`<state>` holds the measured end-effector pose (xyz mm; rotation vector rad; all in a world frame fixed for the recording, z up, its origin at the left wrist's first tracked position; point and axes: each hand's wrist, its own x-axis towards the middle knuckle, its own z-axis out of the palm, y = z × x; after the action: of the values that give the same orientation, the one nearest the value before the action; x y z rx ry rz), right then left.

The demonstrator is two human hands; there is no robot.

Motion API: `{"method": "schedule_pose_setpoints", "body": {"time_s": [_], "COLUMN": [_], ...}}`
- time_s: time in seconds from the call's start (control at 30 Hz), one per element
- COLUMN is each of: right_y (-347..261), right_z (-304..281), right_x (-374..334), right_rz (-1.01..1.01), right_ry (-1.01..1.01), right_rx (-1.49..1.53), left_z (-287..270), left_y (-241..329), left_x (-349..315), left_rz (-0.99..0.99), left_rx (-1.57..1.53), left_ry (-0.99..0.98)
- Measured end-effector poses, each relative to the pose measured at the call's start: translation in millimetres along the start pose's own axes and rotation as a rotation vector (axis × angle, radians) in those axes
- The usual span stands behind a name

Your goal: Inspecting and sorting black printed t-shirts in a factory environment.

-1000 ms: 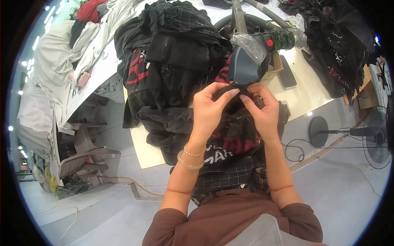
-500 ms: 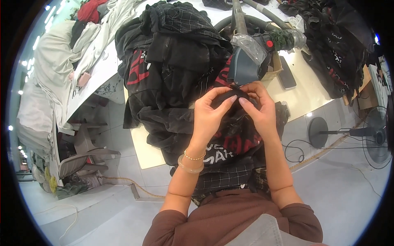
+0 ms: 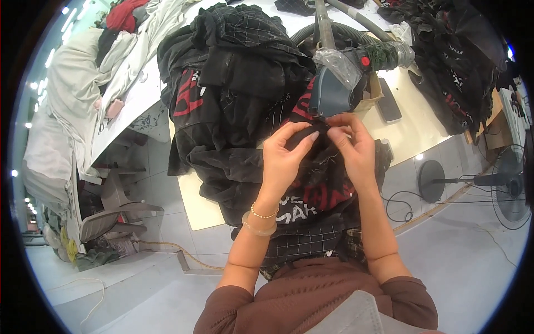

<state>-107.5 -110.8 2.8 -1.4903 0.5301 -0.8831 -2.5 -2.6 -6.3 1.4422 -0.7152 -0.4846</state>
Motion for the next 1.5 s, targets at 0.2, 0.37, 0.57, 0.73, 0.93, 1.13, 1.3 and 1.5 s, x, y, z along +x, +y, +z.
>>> {"method": "schedule_pose_setpoints", "body": {"time_s": [0.2,0.37,0.57,0.73,0.93,1.13,1.3,1.5], "right_y": [9.3,2.7,1.1,3.0,-0.3,0.3,-2.2,-0.6], "right_z": [-5.0,0.2,-1.8,-5.2,-8.6,-11.4,-13.7,-11.8], "right_x": [-6.4,-4.4,-4.7,-3.8,-6.8,-11.3,-12.2,-11.2], "right_rz": [0.036,0.027,0.049,0.044,-0.017,0.048,0.065,0.08], "right_ry": [-0.069,-0.055,-0.047,-0.04,-0.037,-0.02,-0.018,-0.013], "right_rx": [-0.182,-0.118,-0.139,-0.182,-0.162,-0.113,-0.169,-0.141], "left_z": [9.4,10.5,12.0,8.9,6.0,7.9,10.7,10.5], "left_y": [5.2,8.8,11.1,11.8,9.3,9.4,13.9,13.5], "left_x": [2.7,2.7,2.6,7.7,14.5,15.2,15.7,14.7], "left_rz": [0.052,-0.051,-0.089,-0.085,-0.033,-0.056,-0.088,-0.086], "left_rx": [-0.104,-0.235,-0.271,-0.272,-0.222,-0.224,-0.243,-0.233], "left_ry": [0.058,0.087,0.089,0.081,0.082,0.062,0.061,0.061]}}
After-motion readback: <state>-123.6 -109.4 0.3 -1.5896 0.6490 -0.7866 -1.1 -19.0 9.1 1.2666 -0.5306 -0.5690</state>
